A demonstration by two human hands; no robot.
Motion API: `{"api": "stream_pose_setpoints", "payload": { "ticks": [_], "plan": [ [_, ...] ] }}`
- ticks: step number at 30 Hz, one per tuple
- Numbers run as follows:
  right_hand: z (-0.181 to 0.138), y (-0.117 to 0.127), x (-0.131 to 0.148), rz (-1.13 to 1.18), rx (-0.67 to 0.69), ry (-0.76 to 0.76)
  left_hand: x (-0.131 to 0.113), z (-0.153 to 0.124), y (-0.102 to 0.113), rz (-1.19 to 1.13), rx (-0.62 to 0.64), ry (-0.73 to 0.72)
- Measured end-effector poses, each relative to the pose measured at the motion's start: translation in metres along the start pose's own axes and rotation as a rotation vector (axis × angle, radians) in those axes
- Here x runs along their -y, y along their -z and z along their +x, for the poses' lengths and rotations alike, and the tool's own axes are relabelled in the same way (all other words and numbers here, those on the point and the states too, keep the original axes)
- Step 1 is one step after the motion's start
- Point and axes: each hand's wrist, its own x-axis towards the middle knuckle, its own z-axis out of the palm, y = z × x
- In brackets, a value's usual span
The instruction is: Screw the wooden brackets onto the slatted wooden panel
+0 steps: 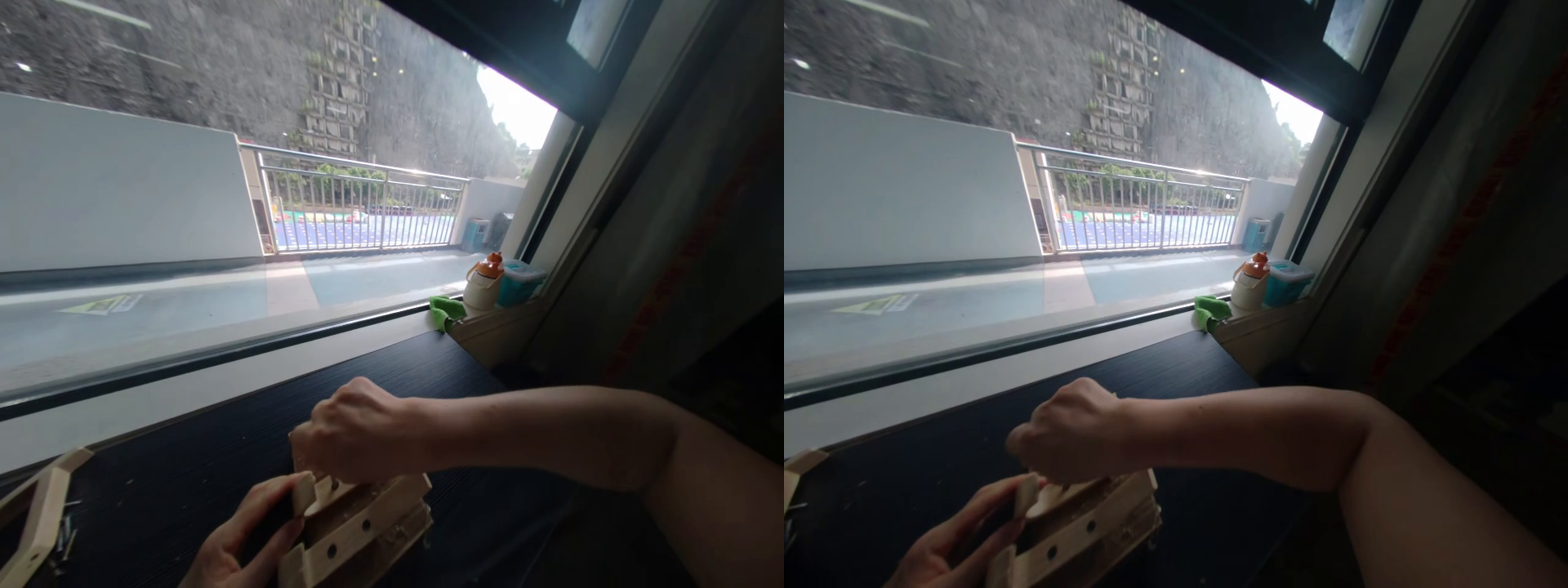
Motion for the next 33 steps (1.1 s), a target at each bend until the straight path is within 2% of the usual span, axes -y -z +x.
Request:
{"api": "stream_pose_setpoints", "payload": {
  "ticks": [3,6,12,16,19,26,30,33],
  "plan": [
    [0.0,-0.002,-0.003,0.012,-0.024,-0.118,-0.001,0.0,-0.002,-0.031,0.052,0.036],
    [-0.002,0.004,-0.005,0.002,0.012,-0.098,0.0,0.0,-0.002,-0.017,0.05,0.05],
    [-0.009,0.026,0.001,-0.178,0.166,0.183,0.0,-0.001,-0.001,0.01,0.014,0.004],
    [-0.011,0.022,0.005,-0.206,0.133,0.319,-0.007,0.0,0.0,0.014,0.013,-0.046],
    [-0.008,0.016,0.005,-0.171,0.114,0.284,-0.009,0.0,-0.001,0.012,0.019,-0.04],
    [0.003,0.014,0.002,-0.017,0.221,0.051,-0.002,-0.001,-0.002,0.024,0.007,0.002],
    [-0.001,0.015,0.009,-0.028,0.145,0.053,-0.002,-0.002,0.0,0.029,0.004,0.001],
    [-0.005,0.019,0.013,-0.139,0.117,0.161,-0.005,-0.003,0.0,0.012,0.015,0.008]
  ]
}}
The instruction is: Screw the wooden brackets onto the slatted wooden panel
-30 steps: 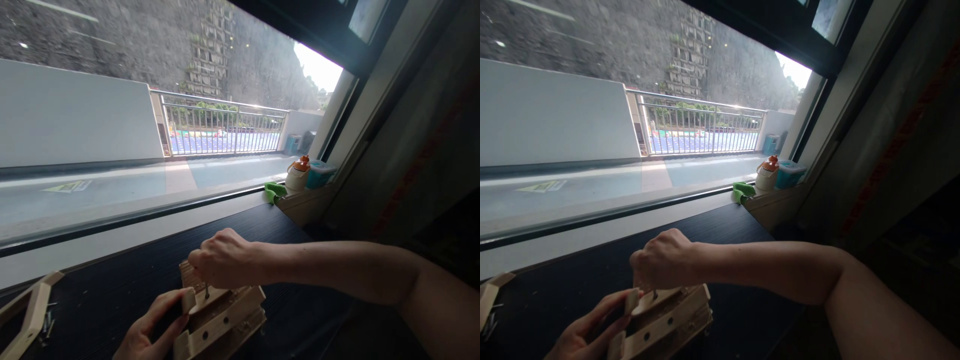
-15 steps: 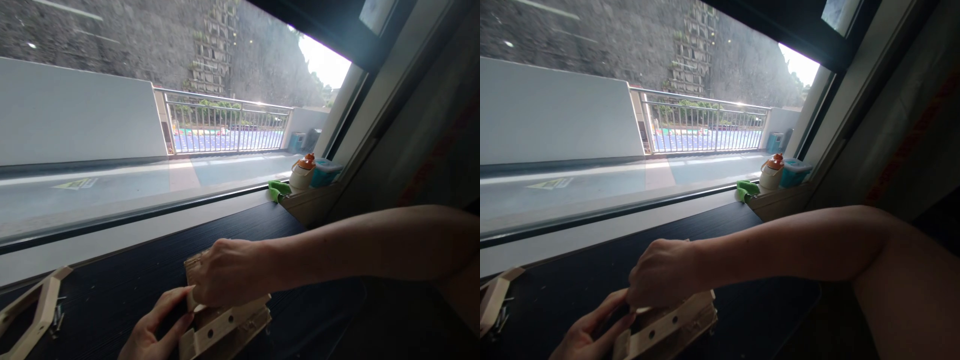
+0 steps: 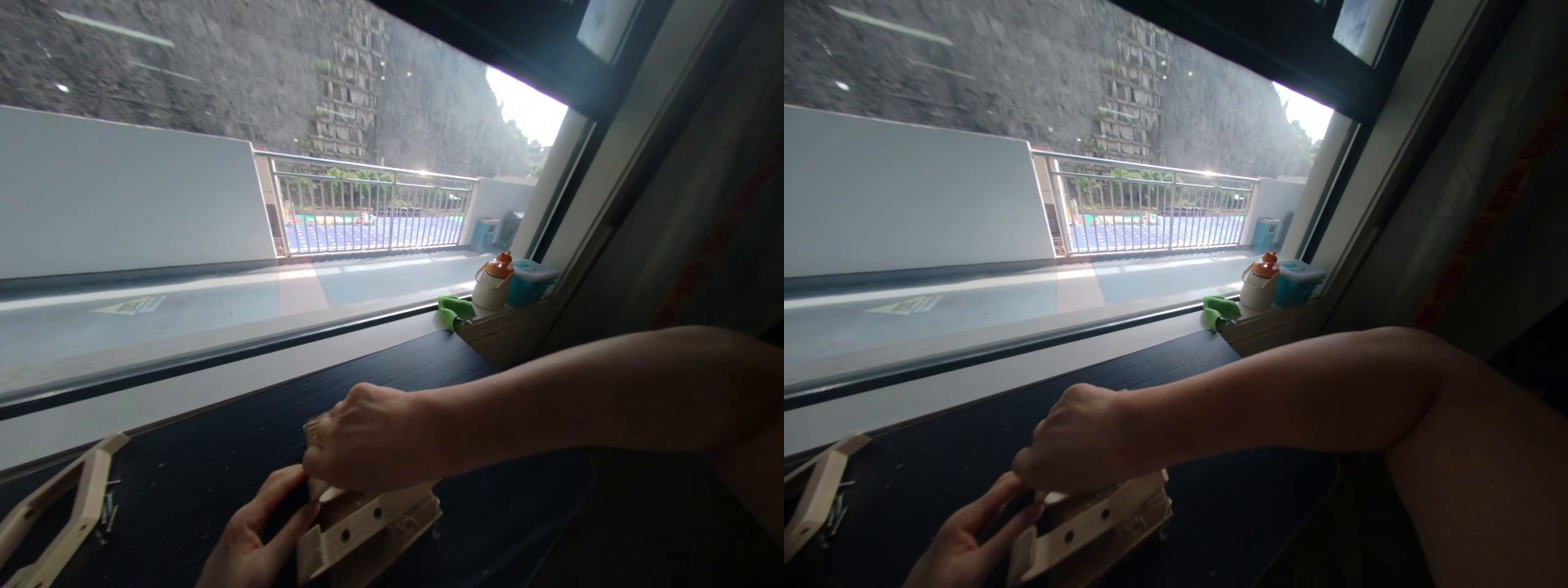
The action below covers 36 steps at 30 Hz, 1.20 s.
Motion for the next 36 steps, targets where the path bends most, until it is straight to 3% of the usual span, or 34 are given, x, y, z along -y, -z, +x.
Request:
{"api": "stream_pose_setpoints", "payload": {
  "ticks": [3,6,14,17,23,28,32,36],
  "plan": [
    [-0.001,0.002,-0.001,-0.093,0.02,0.145,-0.004,0.0,-0.001,-0.006,0.011,-0.01],
    [0.002,-0.002,-0.007,-0.068,-0.014,0.169,-0.006,-0.001,-0.001,-0.002,0.009,-0.013],
    [0.002,-0.012,-0.02,0.143,0.053,-0.167,0.0,0.001,-0.001,0.011,0.016,-0.017],
    [0.0,-0.009,-0.017,0.14,0.047,-0.188,0.002,0.001,-0.001,0.011,0.028,-0.007],
    [-0.006,0.004,-0.006,0.046,0.073,0.01,0.001,0.001,-0.001,0.005,0.03,0.007],
    [-0.005,0.001,-0.003,-0.028,0.023,0.136,-0.002,0.0,-0.001,-0.031,0.053,0.021],
    [0.0,-0.009,-0.006,0.071,-0.01,0.038,0.001,0.001,-0.002,-0.023,0.012,0.034],
    [0.009,-0.018,-0.012,0.211,-0.028,-0.225,0.002,0.002,-0.003,-0.026,-0.004,0.037]
  ]
}}
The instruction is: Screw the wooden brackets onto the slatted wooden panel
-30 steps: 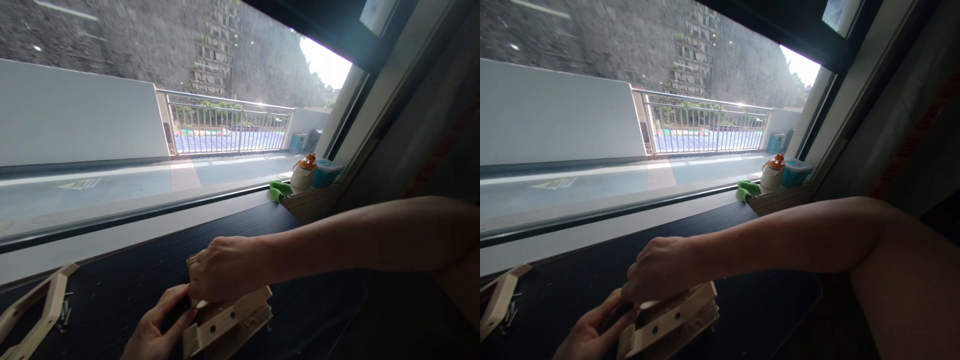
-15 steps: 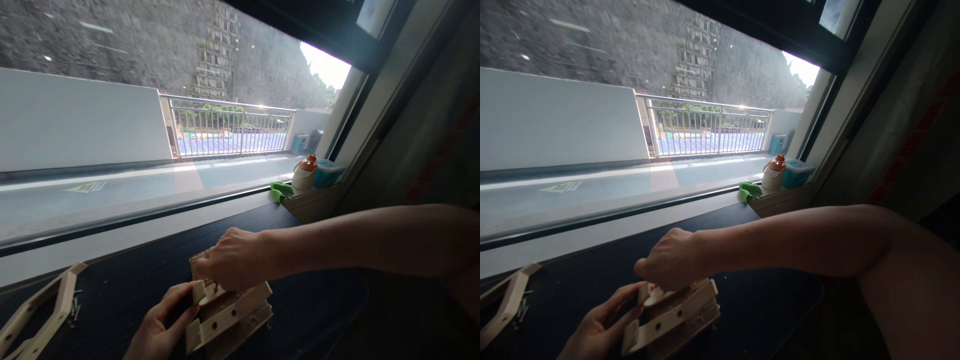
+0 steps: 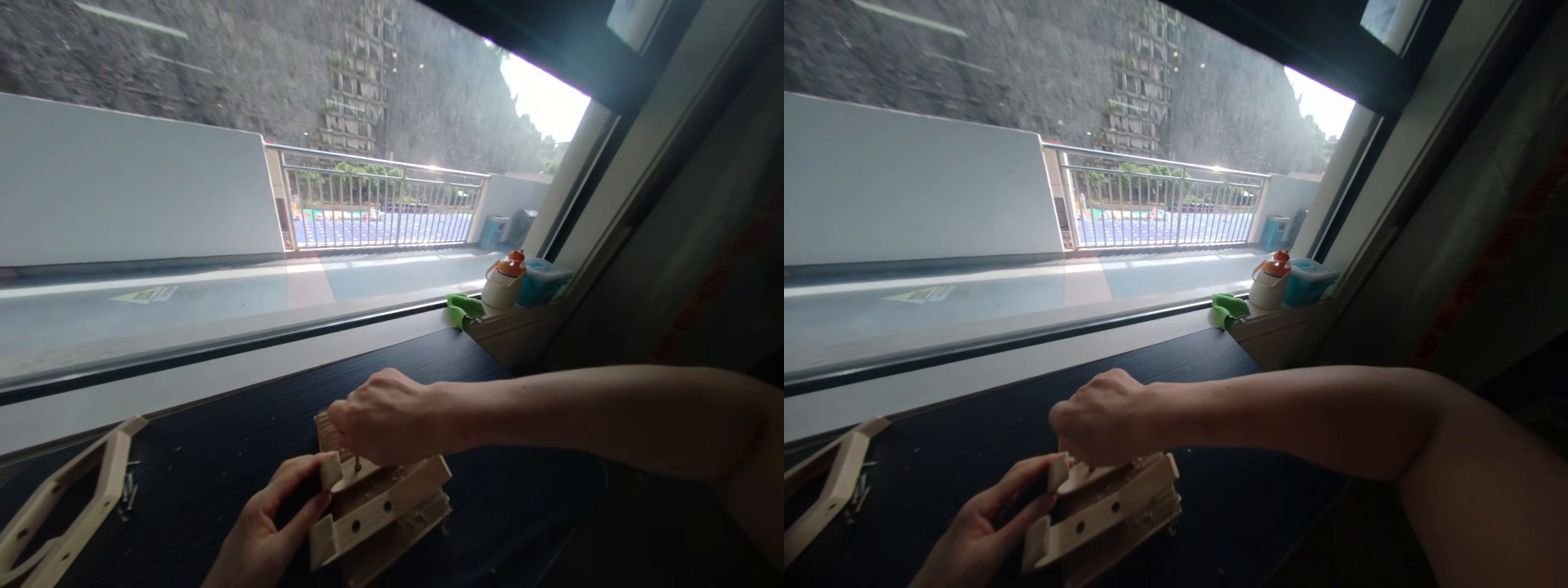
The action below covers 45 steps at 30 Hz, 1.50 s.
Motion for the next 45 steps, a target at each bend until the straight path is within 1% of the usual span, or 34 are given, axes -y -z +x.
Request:
{"api": "stream_pose_setpoints", "payload": {
  "ticks": [2,3,5,7,9,11,14,16,18,19,20,22,23,24,27,29,31,32,33,35,37,39,40,42,43,45],
  "plan": [
    [0.005,-0.003,-0.005,0.043,-0.052,-0.116,0.0,0.0,0.001,0.0,0.008,-0.01],
    [0.006,-0.003,-0.008,0.063,-0.08,-0.151,0.0,0.0,0.001,0.006,0.004,-0.017],
    [0.006,0.0,-0.013,0.09,-0.126,-0.178,0.0,0.0,0.002,0.026,-0.01,-0.032],
    [-0.002,0.006,-0.018,0.096,-0.19,-0.176,-0.003,0.0,0.005,0.051,-0.007,-0.049],
    [-0.017,0.011,-0.02,0.111,-0.325,-0.191,-0.01,-0.002,0.007,0.082,0.008,-0.052],
    [-0.037,0.011,-0.021,0.242,-0.518,-0.241,-0.024,-0.01,0.008,0.119,0.023,-0.033],
    [-0.064,-0.006,-0.024,0.409,-0.622,-0.28,-0.046,-0.031,0.011,0.155,0.067,0.02],
    [-0.075,-0.025,-0.028,0.509,-0.617,-0.259,-0.054,-0.05,0.015,0.151,0.094,0.078],
    [-0.079,-0.044,-0.03,0.627,-0.606,-0.238,-0.055,-0.066,0.019,0.162,0.008,0.134],
    [-0.078,-0.053,-0.031,0.675,-0.594,-0.234,-0.053,-0.071,0.021,0.173,-0.069,0.15],
    [-0.076,-0.06,-0.031,0.705,-0.588,-0.228,-0.049,-0.074,0.024,0.179,-0.173,0.164],
    [-0.071,-0.072,-0.029,0.763,-0.614,-0.23,-0.04,-0.071,0.027,0.17,-0.377,0.219],
    [-0.068,-0.076,-0.028,0.8,-0.642,-0.231,-0.036,-0.067,0.028,0.141,-0.456,0.256],
    [-0.065,-0.082,-0.025,0.847,-0.679,-0.239,-0.032,-0.06,0.028,0.108,-0.487,0.289],
    [-0.057,-0.104,-0.015,1.039,-0.784,-0.286,-0.025,-0.038,0.022,0.089,-0.476,0.313],
    [-0.051,-0.122,-0.005,1.211,-0.802,-0.31,-0.024,-0.024,0.017,0.079,-0.456,0.31],
    [-0.042,-0.138,0.006,1.354,-0.822,-0.302,-0.024,-0.014,0.013,0.057,-0.445,0.305],
    [-0.037,-0.142,0.012,1.38,-0.905,-0.327,-0.025,-0.011,0.011,0.036,-0.434,0.303],
    [-0.031,-0.145,0.017,1.396,-0.953,-0.333,-0.026,-0.008,0.01,0.005,-0.414,0.304],
    [-0.019,-0.141,0.024,1.371,-0.965,-0.323,-0.03,-0.008,0.009,-0.088,-0.346,0.312],
    [-0.009,-0.129,0.027,1.309,-0.961,-0.278,-0.035,-0.013,0.007,-0.211,-0.28,0.325],
    [-0.003,-0.113,0.027,1.288,-0.959,-0.184,-0.037,-0.022,0.007,-0.335,-0.283,0.314],
    [-0.001,-0.104,0.026,1.307,-0.949,-0.124,-0.038,-0.026,0.008,-0.386,-0.318,0.293],
    [-0.001,-0.091,0.022,1.367,-0.918,-0.014,-0.036,-0.033,0.012,-0.45,-0.442,0.22],
    [-0.001,-0.087,0.02,1.385,-0.923,0.006,-0.034,-0.035,0.016,-0.462,-0.512,0.175],
    [-0.004,-0.085,0.014,1.389,-0.942,-0.01,-0.026,-0.037,0.026,-0.456,-0.637,0.09]
  ]
}}
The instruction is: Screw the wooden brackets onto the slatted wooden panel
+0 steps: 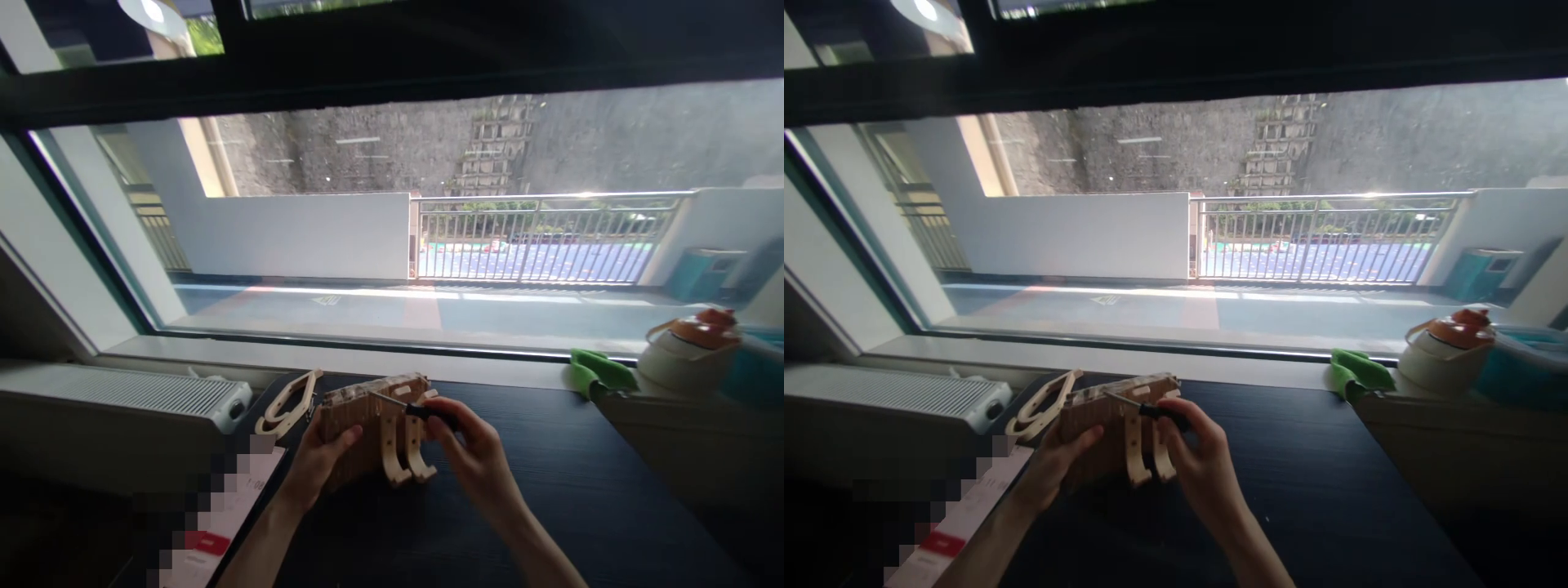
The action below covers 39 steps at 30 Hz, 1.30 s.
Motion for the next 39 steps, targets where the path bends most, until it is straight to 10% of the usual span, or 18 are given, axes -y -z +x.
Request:
{"api": "stream_pose_setpoints", "payload": {
  "ticks": [16,31,39],
  "plan": [
    [-0.018,-0.031,-0.072,-0.428,-0.075,-0.089,0.031,0.042,0.024,0.066,-0.278,-0.101],
    [-0.017,-0.039,-0.058,-0.854,0.068,0.32,0.025,0.035,0.029,-0.07,-0.086,0.028],
    [-0.017,-0.039,-0.051,-0.853,0.086,0.227,0.029,0.033,0.029,-0.093,-0.043,0.025]
  ]
}}
